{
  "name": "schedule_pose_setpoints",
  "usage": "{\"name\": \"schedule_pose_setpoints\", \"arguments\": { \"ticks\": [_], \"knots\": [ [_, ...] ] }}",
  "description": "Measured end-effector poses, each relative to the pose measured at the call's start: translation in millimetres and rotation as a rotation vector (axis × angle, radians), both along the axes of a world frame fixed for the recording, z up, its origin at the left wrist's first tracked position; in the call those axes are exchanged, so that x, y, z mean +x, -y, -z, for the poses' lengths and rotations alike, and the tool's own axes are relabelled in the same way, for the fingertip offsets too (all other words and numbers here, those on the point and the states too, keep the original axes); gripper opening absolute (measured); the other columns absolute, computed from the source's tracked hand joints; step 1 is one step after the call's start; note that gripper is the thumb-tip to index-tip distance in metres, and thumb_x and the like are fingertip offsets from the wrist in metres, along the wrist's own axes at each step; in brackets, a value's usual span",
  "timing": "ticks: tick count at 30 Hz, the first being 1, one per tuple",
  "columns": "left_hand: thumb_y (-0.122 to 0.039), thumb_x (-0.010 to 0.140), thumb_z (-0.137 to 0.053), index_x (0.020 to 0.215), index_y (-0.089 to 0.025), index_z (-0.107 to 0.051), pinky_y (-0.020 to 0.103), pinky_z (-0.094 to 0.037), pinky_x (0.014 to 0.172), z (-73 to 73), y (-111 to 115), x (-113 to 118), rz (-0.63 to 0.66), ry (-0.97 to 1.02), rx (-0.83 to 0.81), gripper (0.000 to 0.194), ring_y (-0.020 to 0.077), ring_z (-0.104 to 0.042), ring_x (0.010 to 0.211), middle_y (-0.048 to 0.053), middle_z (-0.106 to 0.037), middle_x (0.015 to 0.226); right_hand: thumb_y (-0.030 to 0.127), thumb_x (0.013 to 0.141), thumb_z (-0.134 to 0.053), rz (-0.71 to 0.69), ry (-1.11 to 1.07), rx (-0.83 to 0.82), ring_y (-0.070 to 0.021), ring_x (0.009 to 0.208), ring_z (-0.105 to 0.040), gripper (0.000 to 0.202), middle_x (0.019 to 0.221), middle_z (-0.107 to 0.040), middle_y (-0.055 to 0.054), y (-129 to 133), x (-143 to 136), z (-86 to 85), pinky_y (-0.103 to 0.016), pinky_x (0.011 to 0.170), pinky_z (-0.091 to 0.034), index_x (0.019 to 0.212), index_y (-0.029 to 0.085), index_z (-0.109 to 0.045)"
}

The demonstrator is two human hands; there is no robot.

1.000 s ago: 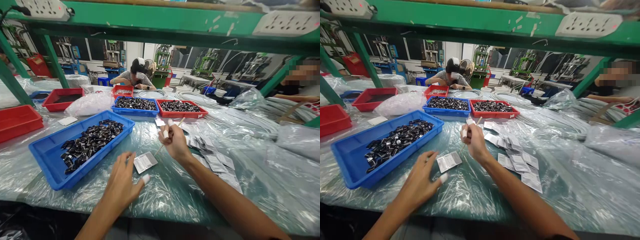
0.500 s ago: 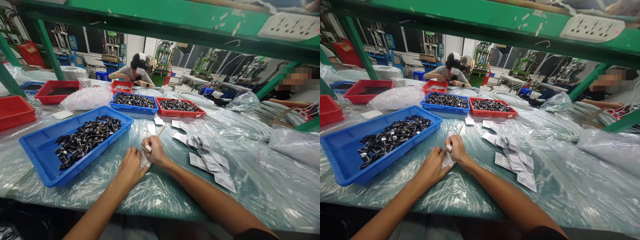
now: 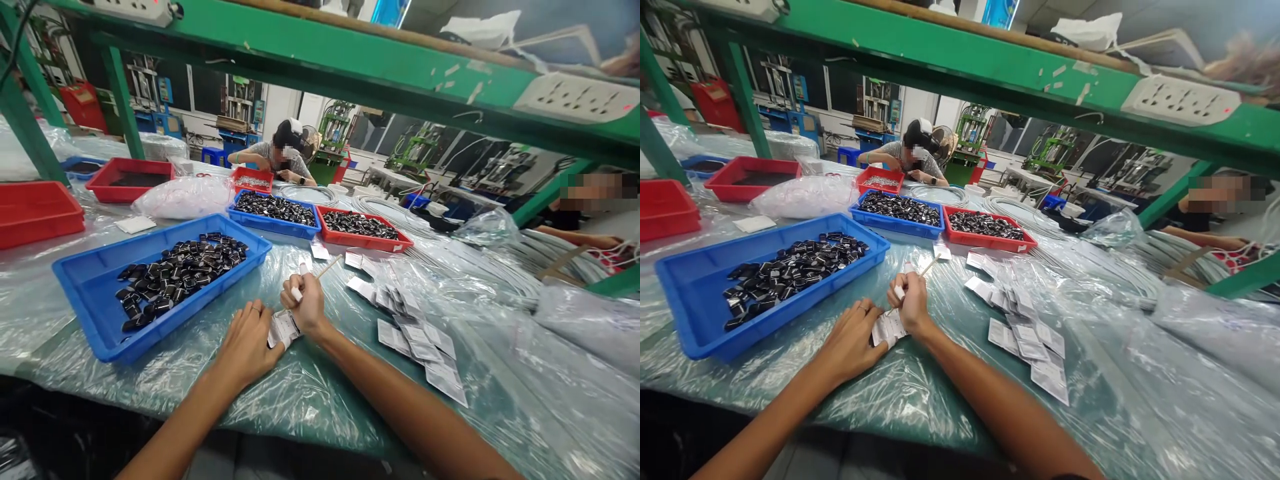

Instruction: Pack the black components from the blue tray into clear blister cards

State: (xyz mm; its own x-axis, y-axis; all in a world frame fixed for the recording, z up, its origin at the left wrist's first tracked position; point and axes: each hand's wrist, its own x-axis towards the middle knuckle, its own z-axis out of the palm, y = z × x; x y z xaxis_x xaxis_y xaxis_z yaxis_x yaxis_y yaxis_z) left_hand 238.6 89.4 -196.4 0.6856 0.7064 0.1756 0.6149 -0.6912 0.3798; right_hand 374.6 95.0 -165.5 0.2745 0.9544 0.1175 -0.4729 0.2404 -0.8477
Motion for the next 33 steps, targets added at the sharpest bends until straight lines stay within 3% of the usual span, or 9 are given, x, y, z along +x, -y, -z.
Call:
{"name": "schedule_pose_setpoints", "arguments": {
  "ticks": [5, 9, 12, 17, 25, 30, 33],
  "knots": [
    [-0.039, 0.087, -0.047, 0.107, -0.014, -0.055, 0.048, -0.043, 0.090, 1.5, 2.1, 1.9, 0.001, -0.017, 0.022, 0.033, 0.0330, -0.050, 0.107, 0.016, -0.054, 0.114, 0.045, 0.078, -0.061, -0.063, 0.059, -0.013, -0.0039, 0.032, -0.014, 0.053, 0.038, -0.020, 0.009, 5.8, -7.8, 7.5, -0.023, 0.038, -0.008, 0.042, 0.020, -0.031],
    [-0.038, 0.087, -0.048, 0.108, -0.013, -0.056, 0.049, -0.043, 0.091, 2.4, 6.5, 3.0, -0.032, -0.052, 0.071, 0.033, 0.0333, -0.052, 0.104, 0.016, -0.056, 0.112, 0.045, 0.078, -0.062, -0.230, 0.134, -0.122, -0.0046, 0.034, -0.016, 0.051, 0.040, -0.024, 0.008, 32.3, -1.4, 2.6, -0.023, 0.038, -0.009, 0.043, 0.019, -0.035],
    [-0.036, 0.087, -0.048, 0.111, -0.012, -0.056, 0.050, -0.042, 0.092, 2.4, 8.5, 1.3, -0.027, -0.034, 0.069, 0.035, 0.0346, -0.051, 0.107, 0.018, -0.055, 0.114, 0.045, 0.080, -0.060, -0.257, 0.143, -0.129, -0.0049, 0.035, -0.016, 0.052, 0.040, -0.023, 0.008, 43.3, 4.3, -5.6, -0.023, 0.039, -0.010, 0.043, 0.019, -0.036],
    [-0.049, 0.084, -0.053, 0.126, -0.014, -0.051, 0.050, -0.042, 0.093, 3.6, 3.3, -10.4, -0.026, 0.091, -0.026, 0.055, 0.0342, -0.051, 0.109, 0.016, -0.052, 0.119, 0.044, 0.084, -0.055, -0.117, 0.039, -0.042, -0.0052, 0.036, -0.012, 0.055, 0.041, -0.019, 0.008, 24.2, -0.1, -13.6, -0.023, 0.040, -0.013, 0.043, 0.019, -0.028],
    [-0.036, 0.083, -0.053, 0.112, -0.016, -0.056, 0.049, -0.042, 0.092, 6.1, -1.7, -14.4, -0.011, 0.092, -0.088, 0.035, 0.0322, -0.053, 0.102, 0.013, -0.054, 0.108, 0.041, 0.082, -0.053, -0.049, -0.007, 0.008, -0.0050, 0.034, -0.013, 0.051, 0.040, -0.018, 0.008, -5.7, -21.9, 3.8, -0.023, 0.039, -0.012, 0.044, 0.020, -0.027],
    [-0.034, 0.082, -0.054, 0.109, -0.015, -0.054, 0.049, -0.042, 0.093, 10.8, -2.6, -14.6, -0.008, 0.097, -0.045, 0.033, 0.0324, -0.053, 0.102, 0.014, -0.055, 0.108, 0.038, 0.081, -0.056, -0.135, 0.012, -0.058, -0.0044, 0.033, -0.013, 0.049, 0.041, -0.020, 0.008, 5.8, -29.0, 5.2, -0.023, 0.038, -0.010, 0.044, 0.020, -0.029],
    [-0.033, 0.082, -0.053, 0.109, -0.016, -0.054, 0.050, -0.042, 0.092, 11.9, -0.5, -16.0, -0.027, 0.095, -0.046, 0.031, 0.0330, -0.052, 0.104, 0.013, -0.055, 0.109, 0.043, 0.082, -0.056, -0.289, 0.063, -0.123, -0.0045, 0.034, -0.016, 0.051, 0.041, -0.022, 0.008, 26.2, -26.3, 3.2, -0.023, 0.039, -0.011, 0.044, 0.019, -0.032]
  ]
}}
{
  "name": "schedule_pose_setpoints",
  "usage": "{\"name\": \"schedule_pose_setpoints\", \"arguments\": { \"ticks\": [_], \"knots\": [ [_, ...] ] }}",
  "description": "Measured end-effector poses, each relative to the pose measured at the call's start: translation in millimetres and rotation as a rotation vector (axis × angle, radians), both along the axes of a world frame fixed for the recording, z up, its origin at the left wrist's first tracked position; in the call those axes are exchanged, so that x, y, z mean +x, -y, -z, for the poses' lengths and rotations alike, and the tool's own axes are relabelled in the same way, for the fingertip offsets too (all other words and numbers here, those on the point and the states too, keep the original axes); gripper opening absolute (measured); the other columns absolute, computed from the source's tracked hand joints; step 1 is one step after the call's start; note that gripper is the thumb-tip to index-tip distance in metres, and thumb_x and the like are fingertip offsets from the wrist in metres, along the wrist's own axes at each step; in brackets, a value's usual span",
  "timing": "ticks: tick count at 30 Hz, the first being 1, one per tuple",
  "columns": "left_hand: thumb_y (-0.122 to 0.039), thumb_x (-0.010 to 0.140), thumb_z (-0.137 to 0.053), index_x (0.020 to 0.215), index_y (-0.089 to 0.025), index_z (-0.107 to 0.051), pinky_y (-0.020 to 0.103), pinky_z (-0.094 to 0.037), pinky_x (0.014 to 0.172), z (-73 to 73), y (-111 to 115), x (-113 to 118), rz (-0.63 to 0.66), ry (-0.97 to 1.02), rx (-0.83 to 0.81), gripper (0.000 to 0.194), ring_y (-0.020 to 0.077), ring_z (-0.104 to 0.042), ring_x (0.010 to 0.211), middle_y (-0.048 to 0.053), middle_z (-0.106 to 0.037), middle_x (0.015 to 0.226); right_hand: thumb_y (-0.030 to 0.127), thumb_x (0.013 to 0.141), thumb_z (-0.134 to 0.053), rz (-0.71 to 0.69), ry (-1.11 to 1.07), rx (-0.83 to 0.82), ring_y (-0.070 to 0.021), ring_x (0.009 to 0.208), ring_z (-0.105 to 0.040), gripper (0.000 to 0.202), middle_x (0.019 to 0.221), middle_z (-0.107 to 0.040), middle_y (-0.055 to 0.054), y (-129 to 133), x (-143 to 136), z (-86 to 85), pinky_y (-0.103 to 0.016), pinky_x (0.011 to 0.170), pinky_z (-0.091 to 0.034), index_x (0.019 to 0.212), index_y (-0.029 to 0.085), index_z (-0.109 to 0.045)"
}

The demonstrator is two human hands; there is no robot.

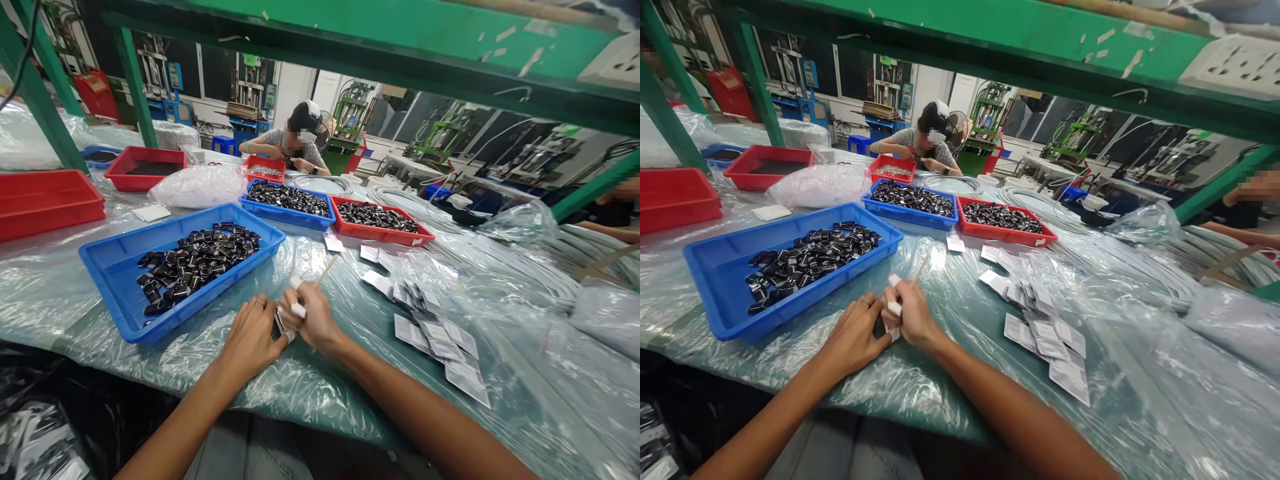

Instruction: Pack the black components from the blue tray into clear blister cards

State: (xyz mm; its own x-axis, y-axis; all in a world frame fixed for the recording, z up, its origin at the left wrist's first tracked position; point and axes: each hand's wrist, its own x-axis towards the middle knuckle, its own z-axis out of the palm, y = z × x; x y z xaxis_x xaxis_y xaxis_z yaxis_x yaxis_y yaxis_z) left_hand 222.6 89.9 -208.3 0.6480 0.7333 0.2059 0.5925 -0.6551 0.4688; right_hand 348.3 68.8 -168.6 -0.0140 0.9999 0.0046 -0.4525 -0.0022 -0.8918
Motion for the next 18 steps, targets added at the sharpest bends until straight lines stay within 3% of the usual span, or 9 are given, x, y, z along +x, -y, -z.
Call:
{"name": "schedule_pose_setpoints", "arguments": {
  "ticks": [2, 5, 8, 10, 12, 14, 16, 18],
  "knots": [
    [-0.033, 0.082, -0.054, 0.111, -0.018, -0.054, 0.052, -0.041, 0.092, -0.7, 1.6, -1.0, 0.005, 0.005, -0.011, 0.033, 0.0334, -0.052, 0.105, 0.013, -0.055, 0.111, 0.045, 0.082, -0.056, -0.073, 0.015, -0.013, -0.0048, 0.036, -0.018, 0.051, 0.042, -0.024, 0.008, 9.7, 8.5, -2.9, -0.023, 0.040, -0.014, 0.045, 0.019, -0.034],
    [-0.031, 0.082, -0.056, 0.124, -0.020, -0.050, 0.051, -0.041, 0.093, -2.2, 0.9, -3.6, 0.024, 0.068, -0.037, 0.044, 0.0329, -0.052, 0.107, 0.013, -0.055, 0.117, 0.044, 0.082, -0.054, 0.010, 0.052, -0.012, -0.0055, 0.039, -0.014, 0.046, 0.047, -0.019, 0.009, 10.1, 35.8, -9.8, -0.022, 0.041, -0.016, 0.050, 0.020, -0.029],
    [-0.022, 0.082, -0.051, 0.138, -0.024, -0.039, 0.044, -0.045, 0.089, -2.7, -4.8, -7.5, 0.004, 0.252, -0.187, 0.057, 0.0271, -0.056, 0.100, 0.010, -0.060, 0.110, 0.042, 0.082, -0.050, 0.106, 0.428, -0.141, -0.0078, 0.041, -0.018, 0.032, 0.052, -0.023, 0.009, 3.2, 71.6, -15.5, -0.021, 0.040, -0.021, 0.061, 0.022, -0.035],
    [-0.020, 0.080, -0.051, 0.142, -0.023, -0.034, 0.038, -0.048, 0.081, -2.7, -8.9, -9.9, -0.060, 0.453, -0.349, 0.064, 0.0222, -0.060, 0.088, 0.007, -0.062, 0.100, 0.035, 0.078, -0.054, 0.181, 0.750, -0.190, -0.0123, 0.048, -0.038, 0.017, 0.057, -0.038, 0.005, 2.0, 86.9, -15.8, -0.025, 0.047, -0.037, 0.072, 0.021, -0.047],
    [-0.023, 0.077, -0.056, 0.138, -0.018, -0.039, 0.034, -0.050, 0.075, -3.7, -10.9, -11.7, -0.173, 0.674, -0.494, 0.063, 0.0195, -0.061, 0.080, 0.006, -0.063, 0.093, 0.029, 0.075, -0.058, 0.346, 1.091, -0.048, -0.0224, 0.076, -0.057, 0.018, 0.077, -0.055, -0.005, 4.4, 87.2, -14.0, -0.037, 0.070, -0.050, 0.090, 0.019, -0.056],
    [-0.027, 0.075, -0.060, 0.120, -0.013, -0.054, 0.033, -0.051, 0.076, -6.8, -10.0, -12.8, -0.260, 0.857, -0.582, 0.047, 0.0194, -0.063, 0.079, 0.008, -0.065, 0.091, 0.026, 0.078, -0.056, 0.453, 1.412, 0.269, -0.0304, 0.107, -0.055, 0.030, 0.104, -0.059, -0.013, 8.2, 72.5, -12.4, -0.048, 0.092, -0.046, 0.107, 0.017, -0.058],
    [-0.031, 0.076, -0.062, 0.101, -0.013, -0.063, 0.034, -0.051, 0.078, -12.7, -7.3, -13.9, -0.264, 0.979, -0.632, 0.031, 0.0199, -0.064, 0.079, 0.009, -0.067, 0.089, 0.024, 0.085, -0.051, 0.379, 1.591, 0.591, -0.0313, 0.121, -0.049, 0.036, 0.125, -0.054, -0.016, 10.5, 49.3, -13.6, -0.050, 0.101, -0.043, 0.121, 0.017, -0.055],
    [-0.034, 0.078, -0.063, 0.094, -0.013, -0.066, 0.033, -0.050, 0.080, -20.9, -5.1, -15.8, -0.224, 1.072, -0.657, 0.026, 0.0203, -0.064, 0.080, 0.010, -0.069, 0.088, 0.024, 0.089, -0.048, 0.268, 1.635, 0.771, -0.0305, 0.121, -0.051, 0.038, 0.130, -0.054, -0.015, 8.2, 26.0, -18.2, -0.050, 0.101, -0.045, 0.127, 0.019, -0.053]
  ]
}}
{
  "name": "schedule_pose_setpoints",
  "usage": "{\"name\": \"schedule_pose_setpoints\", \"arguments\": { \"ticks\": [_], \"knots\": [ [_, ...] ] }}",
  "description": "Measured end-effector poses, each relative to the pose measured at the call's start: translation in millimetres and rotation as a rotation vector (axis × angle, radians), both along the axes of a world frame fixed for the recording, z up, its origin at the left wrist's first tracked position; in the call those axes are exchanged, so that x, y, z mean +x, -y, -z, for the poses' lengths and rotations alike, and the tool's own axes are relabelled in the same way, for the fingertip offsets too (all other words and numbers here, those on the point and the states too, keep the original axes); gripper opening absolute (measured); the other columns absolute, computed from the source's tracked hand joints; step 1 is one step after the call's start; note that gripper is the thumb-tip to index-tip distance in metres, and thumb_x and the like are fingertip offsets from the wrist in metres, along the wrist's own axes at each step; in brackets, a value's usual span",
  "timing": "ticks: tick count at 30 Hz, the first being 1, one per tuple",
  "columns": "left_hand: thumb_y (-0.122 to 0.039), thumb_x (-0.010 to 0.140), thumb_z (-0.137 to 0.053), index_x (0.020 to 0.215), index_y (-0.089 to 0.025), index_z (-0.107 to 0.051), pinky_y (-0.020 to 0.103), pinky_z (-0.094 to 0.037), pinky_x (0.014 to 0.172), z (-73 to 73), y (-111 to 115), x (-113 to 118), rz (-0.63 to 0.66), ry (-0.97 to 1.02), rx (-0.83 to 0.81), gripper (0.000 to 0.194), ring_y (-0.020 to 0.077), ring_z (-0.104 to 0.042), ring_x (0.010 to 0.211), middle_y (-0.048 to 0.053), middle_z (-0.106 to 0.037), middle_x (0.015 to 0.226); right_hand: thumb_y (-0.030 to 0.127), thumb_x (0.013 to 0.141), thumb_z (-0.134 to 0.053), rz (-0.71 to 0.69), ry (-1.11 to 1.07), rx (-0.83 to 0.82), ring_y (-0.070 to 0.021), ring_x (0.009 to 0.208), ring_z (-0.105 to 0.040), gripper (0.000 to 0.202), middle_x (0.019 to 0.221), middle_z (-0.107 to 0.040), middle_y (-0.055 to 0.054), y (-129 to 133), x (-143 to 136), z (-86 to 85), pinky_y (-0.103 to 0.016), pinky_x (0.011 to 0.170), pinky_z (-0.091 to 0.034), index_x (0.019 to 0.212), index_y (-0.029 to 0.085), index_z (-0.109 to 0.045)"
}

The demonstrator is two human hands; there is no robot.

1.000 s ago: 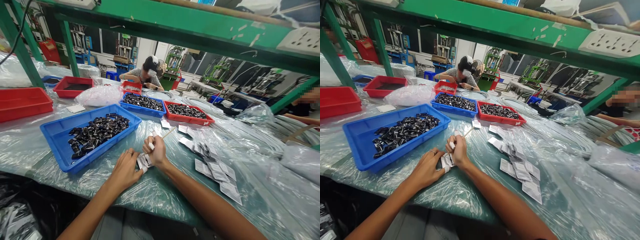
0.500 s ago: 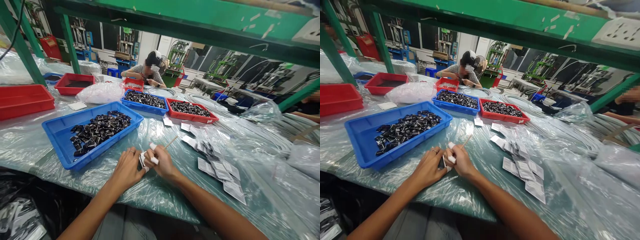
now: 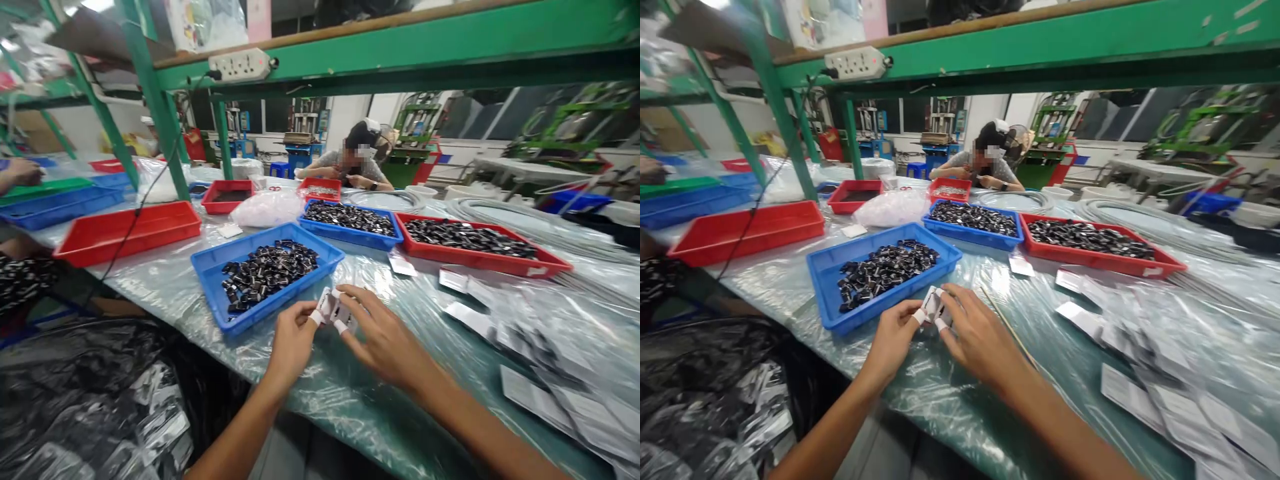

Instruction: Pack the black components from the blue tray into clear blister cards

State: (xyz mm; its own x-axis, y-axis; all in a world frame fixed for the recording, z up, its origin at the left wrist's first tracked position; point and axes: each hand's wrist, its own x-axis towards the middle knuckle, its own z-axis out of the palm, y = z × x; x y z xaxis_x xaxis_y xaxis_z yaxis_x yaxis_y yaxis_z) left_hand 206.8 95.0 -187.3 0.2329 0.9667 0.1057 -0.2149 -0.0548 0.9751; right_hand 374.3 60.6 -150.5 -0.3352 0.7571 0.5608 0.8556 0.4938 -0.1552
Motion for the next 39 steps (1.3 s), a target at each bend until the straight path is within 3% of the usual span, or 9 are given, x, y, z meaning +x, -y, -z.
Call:
{"name": "schedule_pose_setpoints", "arguments": {
  "ticks": [3, 6, 11, 17, 20, 24, 32, 36, 39],
  "knots": [
    [-0.036, 0.077, -0.068, 0.090, -0.015, -0.068, 0.030, -0.049, 0.079, -14.4, -2.6, -7.0, -0.048, 0.143, 0.027, 0.025, 0.0195, -0.064, 0.082, 0.008, -0.070, 0.085, 0.029, 0.091, -0.051, -0.061, -0.044, 0.027, -0.0319, 0.117, -0.055, 0.037, 0.125, -0.059, -0.015, -14.9, -24.0, -10.5, -0.054, 0.100, -0.047, 0.127, 0.020, -0.055],
    [-0.036, 0.075, -0.071, 0.084, -0.015, -0.068, 0.027, -0.048, 0.072, -28.8, -14.2, -18.7, -0.124, 0.214, 0.098, 0.022, 0.0159, -0.061, 0.074, 0.005, -0.068, 0.079, 0.035, 0.090, -0.056, -0.150, -0.287, -0.111, -0.0296, 0.106, -0.064, 0.035, 0.120, -0.064, -0.013, -37.2, -35.8, -21.7, -0.050, 0.091, -0.055, 0.122, 0.021, -0.060],
    [-0.032, 0.076, -0.068, 0.083, -0.017, -0.064, 0.027, -0.049, 0.073, -46.7, -41.4, -40.7, -0.195, 0.088, 0.276, 0.017, 0.0157, -0.062, 0.076, 0.003, -0.066, 0.080, 0.031, 0.084, -0.062, -0.243, -0.522, -0.167, -0.0267, 0.091, -0.070, 0.034, 0.112, -0.070, -0.008, -70.5, -56.4, -34.6, -0.042, 0.079, -0.060, 0.117, 0.022, -0.066],
    [-0.031, 0.077, -0.065, 0.087, -0.016, -0.065, 0.032, -0.050, 0.077, -45.1, -73.6, -84.0, -0.435, -0.178, 0.302, 0.018, 0.0191, -0.064, 0.078, 0.006, -0.068, 0.084, 0.018, 0.081, -0.059, -0.226, -0.550, -0.112, -0.0257, 0.075, -0.069, 0.032, 0.082, -0.073, -0.005, -122.2, -81.2, -34.6, -0.044, 0.078, -0.055, 0.110, 0.021, -0.070],
    [-0.036, 0.070, -0.071, 0.086, -0.014, -0.065, 0.032, -0.050, 0.077, -38.7, -88.4, -109.0, -0.519, -0.132, 0.184, 0.028, 0.0193, -0.063, 0.077, 0.006, -0.067, 0.081, 0.017, 0.081, -0.059, -0.164, -0.533, -0.102, -0.0287, 0.091, -0.066, 0.029, 0.096, -0.071, -0.009, -141.3, -85.0, -30.5, -0.050, 0.087, -0.051, 0.109, 0.021, -0.069],
    [-0.045, 0.068, -0.070, 0.086, -0.014, -0.061, 0.034, -0.052, 0.077, -38.3, -91.2, -119.1, -0.448, -0.035, 0.109, 0.038, 0.0189, -0.065, 0.078, 0.006, -0.066, 0.085, 0.019, 0.081, -0.064, -0.210, -0.253, -0.046, -0.0302, 0.114, -0.056, 0.039, 0.127, -0.057, -0.013, -135.5, -98.5, -25.7, -0.048, 0.097, -0.046, 0.120, 0.019, -0.061],
    [-0.031, 0.060, -0.083, 0.096, -0.012, -0.066, 0.028, -0.045, 0.083, -43.0, -88.5, -112.8, -0.132, 0.117, -0.018, 0.044, 0.0194, -0.064, 0.089, 0.006, -0.070, 0.088, 0.016, 0.081, -0.066, -0.252, -0.056, 0.041, -0.0295, 0.116, -0.055, 0.036, 0.124, -0.060, -0.014, -119.3, -115.7, -23.0, -0.047, 0.100, -0.046, 0.117, 0.014, -0.059],
    [-0.021, 0.053, -0.084, 0.095, -0.014, -0.068, 0.027, -0.044, 0.080, -37.1, -96.9, -114.6, -0.184, 0.174, 0.006, 0.045, 0.0198, -0.064, 0.089, 0.005, -0.071, 0.089, 0.025, 0.084, -0.067, -0.262, 0.015, 0.124, -0.0319, 0.129, -0.048, 0.039, 0.131, -0.058, -0.019, -121.9, -115.1, -18.3, -0.052, 0.114, -0.029, 0.119, 0.008, -0.058],
    [-0.018, 0.052, -0.083, 0.092, -0.014, -0.068, 0.025, -0.044, 0.080, -37.3, -97.4, -113.4, -0.173, 0.222, -0.006, 0.044, 0.0181, -0.064, 0.087, 0.004, -0.071, 0.088, 0.028, 0.086, -0.065, -0.280, -0.118, 0.053, -0.0298, 0.125, -0.053, 0.047, 0.133, -0.057, -0.020, -123.3, -117.7, -12.7, -0.046, 0.109, -0.039, 0.127, 0.008, -0.053]
  ]
}}
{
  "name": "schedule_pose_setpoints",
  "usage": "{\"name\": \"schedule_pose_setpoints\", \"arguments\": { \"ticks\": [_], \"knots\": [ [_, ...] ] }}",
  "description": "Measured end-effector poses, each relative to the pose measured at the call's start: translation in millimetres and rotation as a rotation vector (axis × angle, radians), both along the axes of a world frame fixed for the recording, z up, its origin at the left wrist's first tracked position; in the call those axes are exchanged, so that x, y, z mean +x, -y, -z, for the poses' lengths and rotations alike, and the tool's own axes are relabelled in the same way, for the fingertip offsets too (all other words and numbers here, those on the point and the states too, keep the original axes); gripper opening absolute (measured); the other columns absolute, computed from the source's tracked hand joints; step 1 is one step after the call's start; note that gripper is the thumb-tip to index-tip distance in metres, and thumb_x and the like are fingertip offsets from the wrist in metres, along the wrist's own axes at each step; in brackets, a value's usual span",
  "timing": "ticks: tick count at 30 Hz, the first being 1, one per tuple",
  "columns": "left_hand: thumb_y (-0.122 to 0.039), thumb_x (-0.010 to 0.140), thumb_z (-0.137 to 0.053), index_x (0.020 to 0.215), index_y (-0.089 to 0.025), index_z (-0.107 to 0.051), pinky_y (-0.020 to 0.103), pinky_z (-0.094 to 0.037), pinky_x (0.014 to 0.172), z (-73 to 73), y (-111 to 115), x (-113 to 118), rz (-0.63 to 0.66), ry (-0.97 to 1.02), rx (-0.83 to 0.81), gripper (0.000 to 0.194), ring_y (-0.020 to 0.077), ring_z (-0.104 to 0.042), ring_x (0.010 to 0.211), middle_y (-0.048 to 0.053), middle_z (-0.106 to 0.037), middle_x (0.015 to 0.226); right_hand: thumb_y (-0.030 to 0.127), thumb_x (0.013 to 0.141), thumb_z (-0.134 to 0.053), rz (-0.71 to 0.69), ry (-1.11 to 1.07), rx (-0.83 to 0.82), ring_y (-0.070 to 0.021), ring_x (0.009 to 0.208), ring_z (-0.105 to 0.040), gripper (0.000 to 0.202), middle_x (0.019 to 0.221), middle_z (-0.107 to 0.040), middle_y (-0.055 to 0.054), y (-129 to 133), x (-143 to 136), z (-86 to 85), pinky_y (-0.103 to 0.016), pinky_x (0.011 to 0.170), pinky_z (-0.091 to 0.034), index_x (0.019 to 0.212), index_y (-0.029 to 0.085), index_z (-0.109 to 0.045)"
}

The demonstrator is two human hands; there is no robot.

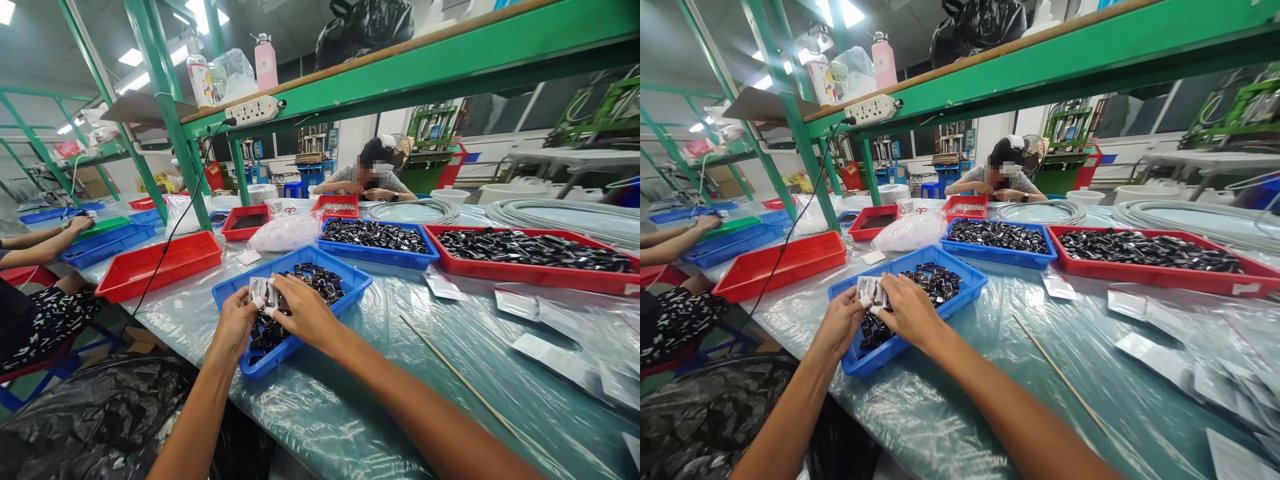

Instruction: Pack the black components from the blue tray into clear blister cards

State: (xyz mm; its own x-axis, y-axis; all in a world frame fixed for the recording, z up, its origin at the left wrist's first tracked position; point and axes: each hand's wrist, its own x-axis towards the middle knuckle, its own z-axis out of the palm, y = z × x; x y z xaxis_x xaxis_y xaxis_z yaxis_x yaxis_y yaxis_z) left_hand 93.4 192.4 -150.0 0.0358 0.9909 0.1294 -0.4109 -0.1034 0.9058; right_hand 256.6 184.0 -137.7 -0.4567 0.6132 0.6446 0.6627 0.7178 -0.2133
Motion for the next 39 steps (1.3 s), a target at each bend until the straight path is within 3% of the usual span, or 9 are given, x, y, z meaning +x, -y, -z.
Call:
{"name": "schedule_pose_setpoints", "arguments": {
  "ticks": [5, 8, 11, 14, 17, 21, 28, 35, 39],
  "knots": [
    [-0.018, 0.053, -0.084, 0.095, -0.014, -0.066, 0.025, -0.045, 0.083, -4.6, 8.7, 3.6, 0.010, -0.025, 0.071, 0.046, 0.0165, -0.063, 0.086, 0.004, -0.070, 0.091, 0.022, 0.093, -0.052, -0.114, -0.162, -0.099, -0.0240, 0.111, -0.063, 0.042, 0.123, -0.064, -0.012, -7.6, 1.3, 10.7, -0.039, 0.094, -0.052, 0.134, 0.016, -0.045],
    [-0.024, 0.058, -0.082, 0.095, -0.014, -0.065, 0.028, -0.046, 0.085, -1.3, 8.4, 2.1, -0.099, -0.147, 0.124, 0.042, 0.0185, -0.064, 0.087, 0.004, -0.070, 0.091, 0.013, 0.093, -0.044, -0.143, -0.130, -0.003, -0.0237, 0.113, -0.063, 0.041, 0.124, -0.064, -0.014, -14.7, 9.5, 15.8, -0.041, 0.097, -0.051, 0.134, 0.015, -0.047],
    [-0.030, 0.060, -0.081, 0.094, -0.014, -0.064, 0.030, -0.045, 0.086, 4.0, 3.7, -3.6, -0.215, -0.202, 0.157, 0.040, 0.0205, -0.064, 0.090, 0.005, -0.070, 0.092, 0.010, 0.095, -0.038, -0.122, -0.239, -0.033, -0.0202, 0.106, -0.066, 0.039, 0.118, -0.067, -0.010, -17.9, 15.4, 17.3, -0.037, 0.093, -0.053, 0.131, 0.018, -0.049],
    [-0.032, 0.060, -0.081, 0.095, -0.014, -0.064, 0.030, -0.046, 0.084, 5.5, 1.7, -8.3, -0.185, -0.221, 0.141, 0.043, 0.0207, -0.064, 0.089, 0.006, -0.070, 0.091, 0.023, 0.094, -0.053, -0.119, -0.254, -0.114, -0.0227, 0.106, -0.065, 0.033, 0.117, -0.066, -0.010, -15.4, 10.7, 17.4, -0.039, 0.093, -0.052, 0.126, 0.018, -0.053],
    [-0.029, 0.058, -0.083, 0.093, -0.015, -0.064, 0.028, -0.047, 0.078, 3.1, 3.9, -8.8, -0.075, -0.251, 0.124, 0.042, 0.0192, -0.065, 0.083, 0.005, -0.071, 0.088, 0.029, 0.081, -0.073, -0.084, -0.195, -0.147, -0.0265, 0.103, -0.063, 0.048, 0.114, -0.065, -0.013, -11.6, 0.4, 19.1, -0.041, 0.090, -0.051, 0.123, 0.015, -0.054],
    [-0.028, 0.059, -0.082, 0.090, -0.015, -0.064, 0.028, -0.048, 0.077, 1.1, 5.2, -7.5, 0.007, -0.295, 0.137, 0.037, 0.0188, -0.066, 0.080, 0.005, -0.071, 0.086, 0.021, 0.087, -0.065, -0.121, -0.179, -0.194, -0.0213, 0.087, -0.065, 0.030, 0.099, -0.069, -0.009, -12.9, 0.3, 17.7, -0.033, 0.078, -0.051, 0.116, 0.015, -0.059],
    [-0.032, 0.066, -0.073, 0.097, -0.015, -0.064, 0.036, -0.048, 0.086, 10.7, -6.6, -12.3, -0.259, -0.478, 0.161, 0.036, 0.0262, -0.066, 0.094, 0.010, -0.071, 0.097, 0.015, 0.093, -0.052, 0.031, -0.081, -0.212, -0.0208, 0.087, -0.067, 0.022, 0.096, -0.071, -0.007, -23.4, 31.4, -0.9, -0.033, 0.081, -0.050, 0.112, 0.017, -0.064],
    [-0.032, 0.068, -0.065, 0.096, -0.015, -0.064, 0.038, -0.047, 0.088, 2.7, -3.5, -8.5, -0.278, -0.603, 0.207, 0.033, 0.0260, -0.065, 0.093, 0.010, -0.070, 0.098, 0.032, 0.084, -0.068, -0.019, -0.086, -0.166, -0.0192, 0.087, -0.060, 0.033, 0.107, -0.059, -0.007, -6.0, 10.3, -5.4, -0.033, 0.077, -0.049, 0.113, 0.019, -0.058],
    [-0.030, 0.071, -0.063, 0.095, -0.017, -0.066, 0.036, -0.047, 0.085, -1.2, 2.8, -4.4, -0.213, -0.636, 0.256, 0.027, 0.0245, -0.065, 0.091, 0.007, -0.070, 0.095, 0.017, 0.085, -0.063, -0.004, -0.181, -0.151, -0.0174, 0.079, -0.057, 0.017, 0.092, -0.059, -0.004, -4.0, 2.3, -4.3, -0.031, 0.074, -0.048, 0.100, 0.018, -0.056]
  ]
}}
